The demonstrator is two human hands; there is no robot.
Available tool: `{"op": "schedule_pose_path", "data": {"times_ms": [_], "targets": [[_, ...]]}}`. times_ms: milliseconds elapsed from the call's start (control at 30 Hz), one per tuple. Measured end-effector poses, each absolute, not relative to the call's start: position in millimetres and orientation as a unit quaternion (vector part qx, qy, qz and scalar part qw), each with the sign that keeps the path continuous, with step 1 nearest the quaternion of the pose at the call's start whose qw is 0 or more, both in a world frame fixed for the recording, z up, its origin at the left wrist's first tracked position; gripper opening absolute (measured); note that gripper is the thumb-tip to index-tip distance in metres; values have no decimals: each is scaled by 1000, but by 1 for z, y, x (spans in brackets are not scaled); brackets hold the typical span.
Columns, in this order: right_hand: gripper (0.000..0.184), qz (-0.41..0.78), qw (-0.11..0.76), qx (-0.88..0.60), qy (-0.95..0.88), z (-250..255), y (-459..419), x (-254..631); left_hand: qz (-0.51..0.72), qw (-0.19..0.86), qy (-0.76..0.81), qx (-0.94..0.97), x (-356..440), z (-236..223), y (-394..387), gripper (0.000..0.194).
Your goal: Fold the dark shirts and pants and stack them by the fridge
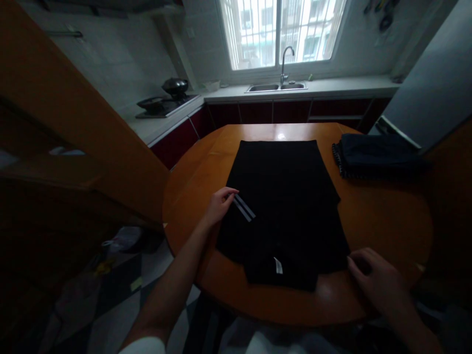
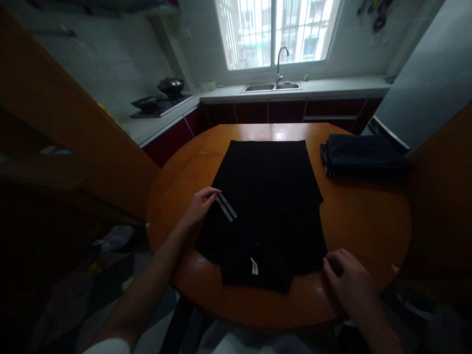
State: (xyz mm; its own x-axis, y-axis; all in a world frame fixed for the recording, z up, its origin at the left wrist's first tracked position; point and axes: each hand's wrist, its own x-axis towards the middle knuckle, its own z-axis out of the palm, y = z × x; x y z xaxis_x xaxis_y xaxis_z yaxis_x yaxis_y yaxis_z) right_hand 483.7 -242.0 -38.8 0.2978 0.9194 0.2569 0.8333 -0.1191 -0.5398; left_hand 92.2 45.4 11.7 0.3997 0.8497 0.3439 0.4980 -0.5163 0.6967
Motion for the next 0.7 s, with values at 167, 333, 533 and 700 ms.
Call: {"op": "schedule_pose_path", "data": {"times_ms": [167,333,533,700], "targets": [[19,64,311,-743,-590,-34,-243,481,337,255,428,799,93,12,46,28],[17,94,310,-741,-589,-20,-242,478,338,259,442,789,89,7,53,29],[25,71,375,-775,-504,-15,-242,491,318,259,467,783,88,6,56,32],[33,67,411,-747,-518,-12,-232,472,308,256,459,794,90,10,55,33]]}}
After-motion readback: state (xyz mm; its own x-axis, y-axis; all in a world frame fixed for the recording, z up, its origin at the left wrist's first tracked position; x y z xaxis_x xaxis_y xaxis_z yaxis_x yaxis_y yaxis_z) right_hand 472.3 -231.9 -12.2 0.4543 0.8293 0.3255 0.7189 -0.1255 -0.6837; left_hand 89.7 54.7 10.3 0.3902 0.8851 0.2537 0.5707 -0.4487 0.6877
